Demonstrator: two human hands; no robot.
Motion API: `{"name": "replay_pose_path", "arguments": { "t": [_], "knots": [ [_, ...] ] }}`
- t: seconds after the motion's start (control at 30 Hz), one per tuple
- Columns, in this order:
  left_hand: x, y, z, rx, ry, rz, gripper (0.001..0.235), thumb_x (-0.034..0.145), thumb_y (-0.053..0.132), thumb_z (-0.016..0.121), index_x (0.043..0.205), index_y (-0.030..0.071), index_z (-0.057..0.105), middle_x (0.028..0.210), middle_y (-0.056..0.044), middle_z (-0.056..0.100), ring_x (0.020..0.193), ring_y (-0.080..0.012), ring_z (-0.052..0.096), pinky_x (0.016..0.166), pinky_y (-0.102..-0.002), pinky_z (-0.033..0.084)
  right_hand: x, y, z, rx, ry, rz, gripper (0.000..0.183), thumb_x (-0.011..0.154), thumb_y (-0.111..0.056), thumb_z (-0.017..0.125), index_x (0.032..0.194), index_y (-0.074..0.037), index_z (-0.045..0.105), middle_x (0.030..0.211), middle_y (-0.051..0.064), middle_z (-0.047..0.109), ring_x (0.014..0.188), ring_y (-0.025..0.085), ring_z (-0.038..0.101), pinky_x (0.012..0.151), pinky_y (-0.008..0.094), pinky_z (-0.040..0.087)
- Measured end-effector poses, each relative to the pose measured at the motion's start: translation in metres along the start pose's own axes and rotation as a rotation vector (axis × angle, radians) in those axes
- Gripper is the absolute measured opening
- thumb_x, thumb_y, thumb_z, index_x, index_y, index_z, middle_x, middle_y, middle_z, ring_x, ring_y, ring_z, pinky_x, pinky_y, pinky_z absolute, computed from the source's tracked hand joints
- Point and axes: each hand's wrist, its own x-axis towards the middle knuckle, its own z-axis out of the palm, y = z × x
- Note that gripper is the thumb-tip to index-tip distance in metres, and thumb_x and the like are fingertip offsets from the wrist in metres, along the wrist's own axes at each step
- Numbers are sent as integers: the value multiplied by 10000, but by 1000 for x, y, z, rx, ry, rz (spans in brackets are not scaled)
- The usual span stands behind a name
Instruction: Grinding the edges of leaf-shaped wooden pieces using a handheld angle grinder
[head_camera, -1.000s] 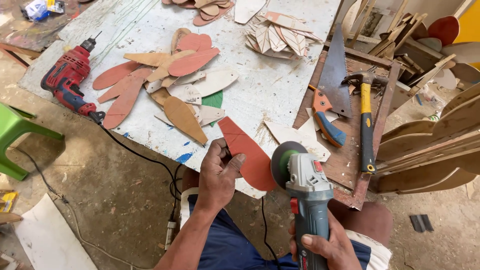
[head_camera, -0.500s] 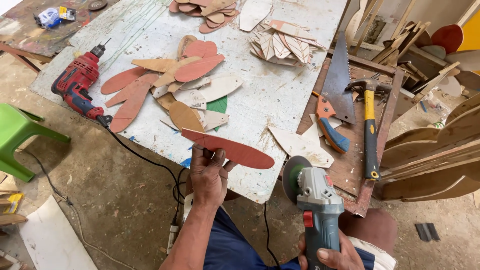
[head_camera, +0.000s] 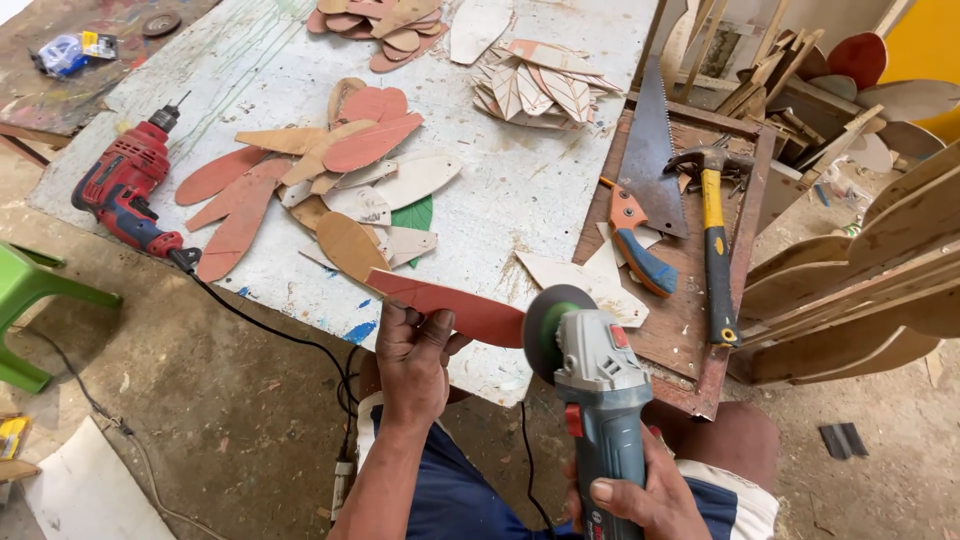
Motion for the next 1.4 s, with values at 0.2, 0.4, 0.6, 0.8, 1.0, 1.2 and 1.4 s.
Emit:
{"name": "replay_pose_path", "arguments": {
  "t": [0.2, 0.4, 0.6, 0.8, 1.0, 1.2, 1.4],
  "knots": [
    [5, -5, -7, -462, 129, -133, 413, 899, 29, 742, 1271, 186, 657, 1079, -4, 716, 1144, -245, 637, 993, -667, 570, 11, 9, -27, 33, -38, 37, 712, 666, -43, 655, 1361, 61, 542, 925, 428, 613, 661, 538, 619, 549, 593, 481],
    [24, 15, 10, -752, 97, -244, 375, 957, 247, 601, 1271, 43, 599, 1016, -169, 672, 948, -337, 613, 768, -511, 563, 29, 21, -56, -11, 15, 64, 751, 714, -39, 622, 1448, 29, 483, 988, 444, 609, 693, 592, 602, 589, 633, 449],
    [50, 42, 39, -627, 98, -139, 432, 897, 432, 704, 1197, 134, 617, 819, -24, 615, 549, -102, 492, 409, -253, 392, 58, 41, -99, 7, -111, 74, 819, 691, -86, 675, 1472, -28, 434, 1000, 415, 622, 735, 577, 637, 610, 671, 486],
    [60, 49, 47, -850, -296, -124, 599, 887, 251, 721, 1441, 93, 556, 1138, -72, 598, 895, -199, 611, 810, -404, 492, 78, 64, -126, 76, -282, -90, 754, 658, -67, 820, 1329, 35, 490, 922, 431, 685, 650, 571, 716, 541, 703, 566],
    [61, 38, 61, -675, 95, -151, 481, 859, 376, 602, 1274, 134, 636, 943, -35, 619, 779, -170, 581, 754, -470, 498, 56, 49, -91, -1, -244, -155, 777, 603, -85, 860, 1282, 80, 521, 869, 442, 694, 583, 557, 716, 507, 639, 577],
    [60, 54, 93, -520, 619, -329, 280, 1031, 416, 502, 1067, 153, 590, 758, 10, 516, 636, -159, 476, 619, -417, 460, 30, 37, -47, -92, -224, -327, 866, 580, -164, 889, 1343, 98, 574, 792, 360, 767, 516, 465, 753, 464, 522, 620],
    [56, 52, 102, -515, 730, -438, 225, 1073, 343, 474, 1003, 134, 520, 739, -8, 472, 608, -160, 439, 588, -409, 458, 3, 24, -5, -55, 99, -146, 927, 530, 55, 715, 1450, 38, 601, 817, 470, 686, 578, 582, 638, 546, 605, 526]
  ]
}}
